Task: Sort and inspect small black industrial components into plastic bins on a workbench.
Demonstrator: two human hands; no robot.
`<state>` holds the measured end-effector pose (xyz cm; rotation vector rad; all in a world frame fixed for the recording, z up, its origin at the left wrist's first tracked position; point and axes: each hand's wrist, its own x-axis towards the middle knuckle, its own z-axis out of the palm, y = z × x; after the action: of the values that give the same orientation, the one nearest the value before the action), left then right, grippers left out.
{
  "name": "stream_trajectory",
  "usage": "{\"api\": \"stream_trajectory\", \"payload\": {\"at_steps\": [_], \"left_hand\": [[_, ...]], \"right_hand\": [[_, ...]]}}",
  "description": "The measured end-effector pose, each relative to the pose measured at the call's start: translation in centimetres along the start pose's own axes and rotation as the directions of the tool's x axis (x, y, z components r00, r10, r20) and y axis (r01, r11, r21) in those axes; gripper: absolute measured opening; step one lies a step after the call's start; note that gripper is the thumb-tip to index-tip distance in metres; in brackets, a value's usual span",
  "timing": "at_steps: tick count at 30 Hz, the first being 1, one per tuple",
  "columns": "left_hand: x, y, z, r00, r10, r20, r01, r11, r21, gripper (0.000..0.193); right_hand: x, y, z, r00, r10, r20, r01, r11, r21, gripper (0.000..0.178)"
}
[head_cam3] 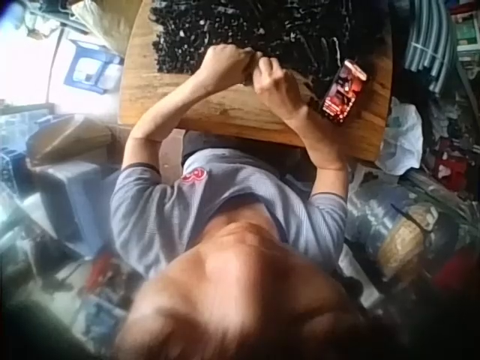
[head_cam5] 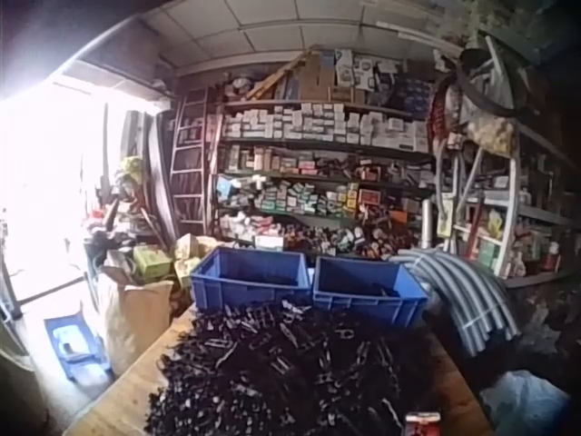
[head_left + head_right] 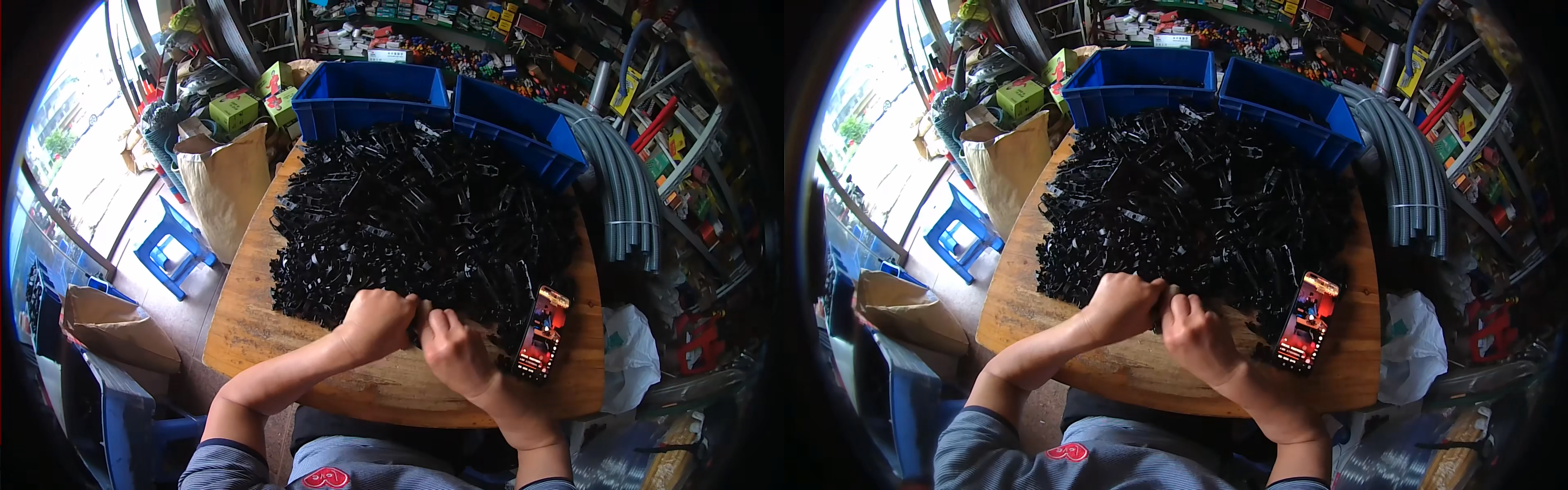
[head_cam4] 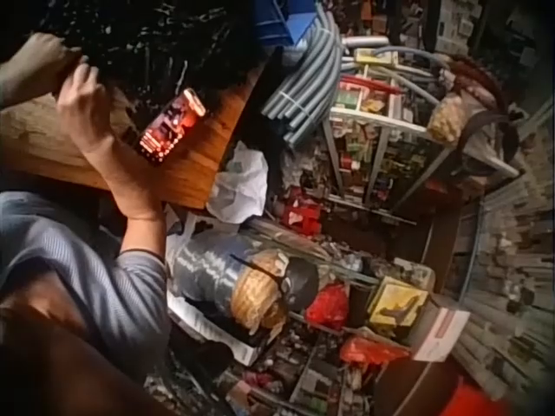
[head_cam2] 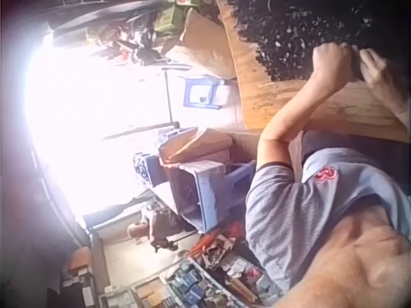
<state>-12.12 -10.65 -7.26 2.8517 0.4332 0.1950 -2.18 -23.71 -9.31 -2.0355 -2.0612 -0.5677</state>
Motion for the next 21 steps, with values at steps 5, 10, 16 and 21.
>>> {"api": "stream_trajectory", "payload": {"at_steps": [5, 10, 16, 21], "left_hand": [[1.8, -3.2, -1.9, 0.998, 0.012, 0.056, 0.021, 0.833, -0.553, 0.026], [10.4, -2.3, -4.8, 0.997, 0.076, -0.009, -0.062, 0.726, -0.685, 0.025], [26.5, -5.9, -7.2, 0.728, 0.335, -0.598, -0.323, 0.937, 0.131, 0.030], [17.9, -4.2, -2.9, 0.990, 0.020, 0.143, -0.067, 0.941, 0.332, 0.020]], "right_hand": [[0.6, 3.0, -0.2, 0.959, 0.280, -0.045, -0.247, 0.903, 0.351, 0.031], [0.1, 3.2, 3.3, 0.978, 0.207, 0.037, -0.203, 0.886, 0.417, 0.020], [0.2, 3.5, 3.6, 0.975, 0.220, 0.040, -0.198, 0.770, 0.606, 0.019], [-0.6, 4.9, 3.2, 0.967, 0.227, 0.119, -0.256, 0.846, 0.467, 0.016]]}}
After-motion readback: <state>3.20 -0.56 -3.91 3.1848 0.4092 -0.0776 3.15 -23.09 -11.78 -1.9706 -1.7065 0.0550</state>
